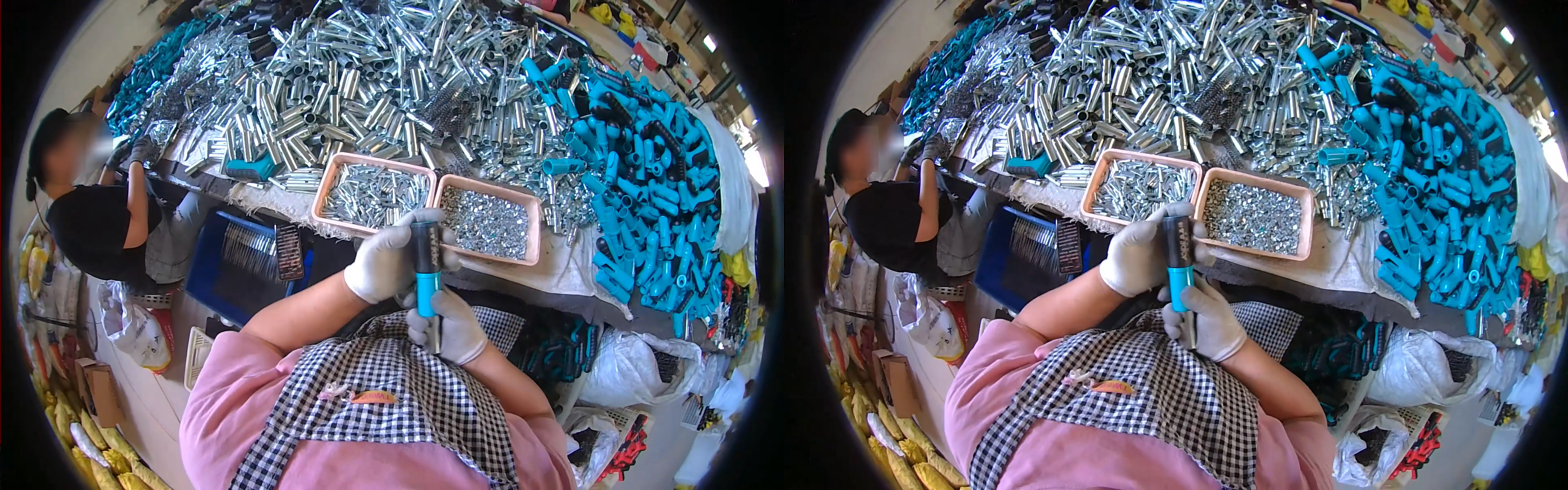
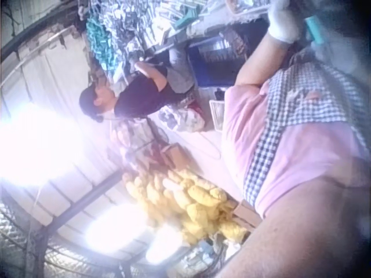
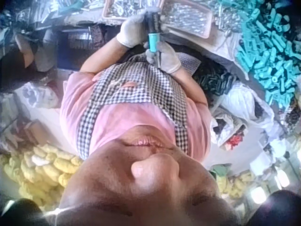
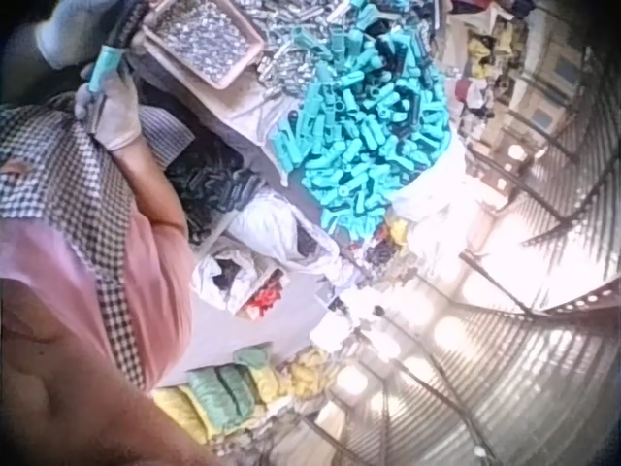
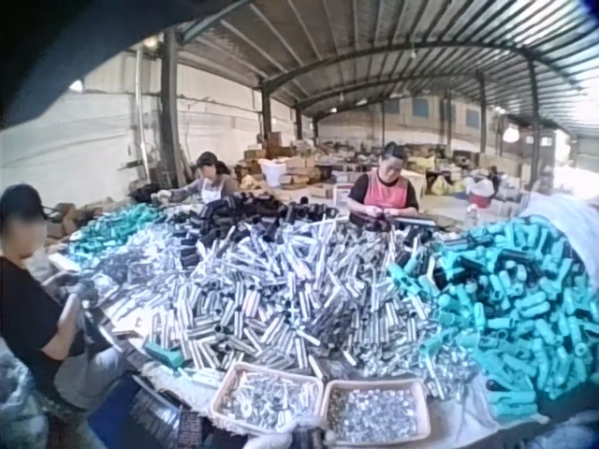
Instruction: Assembling metal tubes into plastic handle grips using a pneumatic screwdriver in a factory setting.
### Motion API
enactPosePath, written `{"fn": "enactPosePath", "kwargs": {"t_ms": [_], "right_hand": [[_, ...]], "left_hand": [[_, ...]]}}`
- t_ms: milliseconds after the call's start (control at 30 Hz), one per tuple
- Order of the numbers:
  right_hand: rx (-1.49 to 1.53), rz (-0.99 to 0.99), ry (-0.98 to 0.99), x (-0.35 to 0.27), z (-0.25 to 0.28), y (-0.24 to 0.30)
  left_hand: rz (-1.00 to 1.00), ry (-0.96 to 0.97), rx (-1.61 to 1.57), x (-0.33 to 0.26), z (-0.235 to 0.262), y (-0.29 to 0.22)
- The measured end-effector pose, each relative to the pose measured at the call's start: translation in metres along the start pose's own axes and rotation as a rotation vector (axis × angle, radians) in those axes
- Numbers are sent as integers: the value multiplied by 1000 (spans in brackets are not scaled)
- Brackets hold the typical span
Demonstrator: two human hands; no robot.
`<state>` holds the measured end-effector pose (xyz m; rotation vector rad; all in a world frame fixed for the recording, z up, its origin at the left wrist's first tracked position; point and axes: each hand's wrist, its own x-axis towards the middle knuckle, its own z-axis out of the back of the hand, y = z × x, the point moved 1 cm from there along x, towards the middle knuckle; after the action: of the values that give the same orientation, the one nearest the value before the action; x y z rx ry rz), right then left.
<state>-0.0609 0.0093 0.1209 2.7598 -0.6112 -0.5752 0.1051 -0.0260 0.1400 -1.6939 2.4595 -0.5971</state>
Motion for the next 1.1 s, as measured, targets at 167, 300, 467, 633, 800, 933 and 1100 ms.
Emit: {"fn": "enactPosePath", "kwargs": {"t_ms": [167, 300, 467, 633, 800, 933, 1100], "right_hand": [[-520, -255, -86, 11, -4, 5], [-1893, -254, 183, 32, -15, 93], [-1948, 634, -512, 96, 1, 231], [-2233, 442, -999, 171, -22, 251], [-1817, 507, -1166, 201, -17, 255], [-1659, 597, -1179, 210, 7, 273], [-1669, 564, -1050, 194, 36, 301]], "left_hand": [[262, -465, 206, -3, -15, 13], [293, -515, 205, -10, 3, 5], [321, -254, 226, -27, 18, 28], [458, -241, 222, -33, 22, 30], [422, -358, 304, -28, 11, 13], [396, -387, 388, -17, 6, -3], [378, -386, 397, -12, 0, -13]]}}
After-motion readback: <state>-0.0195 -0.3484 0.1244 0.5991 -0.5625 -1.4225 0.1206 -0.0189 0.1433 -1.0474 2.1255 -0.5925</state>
